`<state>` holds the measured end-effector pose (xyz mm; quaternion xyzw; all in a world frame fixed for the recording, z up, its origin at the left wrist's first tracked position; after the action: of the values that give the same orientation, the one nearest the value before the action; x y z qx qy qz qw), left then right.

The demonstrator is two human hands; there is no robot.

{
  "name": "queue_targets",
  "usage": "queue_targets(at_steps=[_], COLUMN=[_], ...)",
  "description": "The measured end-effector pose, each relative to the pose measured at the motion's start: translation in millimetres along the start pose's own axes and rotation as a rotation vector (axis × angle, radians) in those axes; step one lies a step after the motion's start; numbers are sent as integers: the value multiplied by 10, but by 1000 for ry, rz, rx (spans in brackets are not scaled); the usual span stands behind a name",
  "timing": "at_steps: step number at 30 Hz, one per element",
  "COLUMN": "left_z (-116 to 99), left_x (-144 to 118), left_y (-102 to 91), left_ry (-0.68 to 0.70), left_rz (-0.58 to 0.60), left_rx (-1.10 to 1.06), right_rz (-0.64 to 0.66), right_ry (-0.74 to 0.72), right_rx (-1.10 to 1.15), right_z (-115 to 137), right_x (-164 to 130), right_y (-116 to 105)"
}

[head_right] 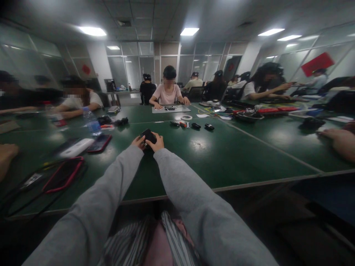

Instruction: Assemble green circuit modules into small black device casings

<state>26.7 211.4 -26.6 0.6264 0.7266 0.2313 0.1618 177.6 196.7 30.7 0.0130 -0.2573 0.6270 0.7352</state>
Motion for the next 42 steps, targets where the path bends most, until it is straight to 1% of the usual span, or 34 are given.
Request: queue_targets(at_steps=[2,4,6,7,9,11,13,15,16,18,20,21,23,26,27,28,31,34,39,42], left_z=[-15,-30,-57,-75,-104,-92,-45,9,30,60,70,67,52,17,7,2,16,37,3,-53], left_x=[-7,-30,-62,-77,-95,-88,-54,-6,18,52,61,58,44,18,7,-7,-68,-123,-141,-157], left_y=[-21,-28,-10,8,41,36,-3,-27,-26,-10,6,18,41,54,61,72,136,201,224,237], left_ry=[0,-6,-4,2,9,-16,-70,-129,-154,-198,-226,-234,-237,-224,-223,-229,-284,-340,-342,-323], left_rz=[-23,-38,-37,-29,-16,-33,-79,-103,-99,-67,-28,-4,38,60,62,65,91,124,139,154], left_rx=[-6,-7,-34,-56,-88,-94,-110,-156,-183,-225,-250,-259,-267,-264,-267,-270,-282,-288,-294,-302], right_rz=[-50,-112,-131,-116,-38,90,232,352,396,443,447,421,291,16,-39,-61,-50,-51,-31,-74], right_ry=[35,120,271,371,582,725,758,733,720,690,647,623,578,487,448,410,333,330,327,277], right_rx=[48,160,348,462,680,844,946,1012,1035,1054,1005,953,795,463,351,244,-31,-192,-215,-159], right_z=[-29,-113,-267,-358,-506,-524,-426,-298,-248,-196,-207,-242,-365,-514,-520,-509,-460,-442,-424,-365], right_x=[29,70,108,115,90,41,7,-17,-28,-35,-12,12,80,168,185,199,218,203,185,196], right_y=[-86,-191,-240,-225,-122,11,103,156,175,204,227,226,160,-77,-142,-179,-227,-282,-269,-308])
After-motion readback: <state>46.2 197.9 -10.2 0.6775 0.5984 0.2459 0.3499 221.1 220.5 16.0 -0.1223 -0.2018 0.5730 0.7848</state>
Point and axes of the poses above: each hand's wrist, its own x-axis towards the middle knuckle, its own y-axis out of the palm, z = x × y, the point moved 10 cm from there along x, towards the middle knuckle, and after that the axes turned 9 degrees about y, right-handed, at the moved point
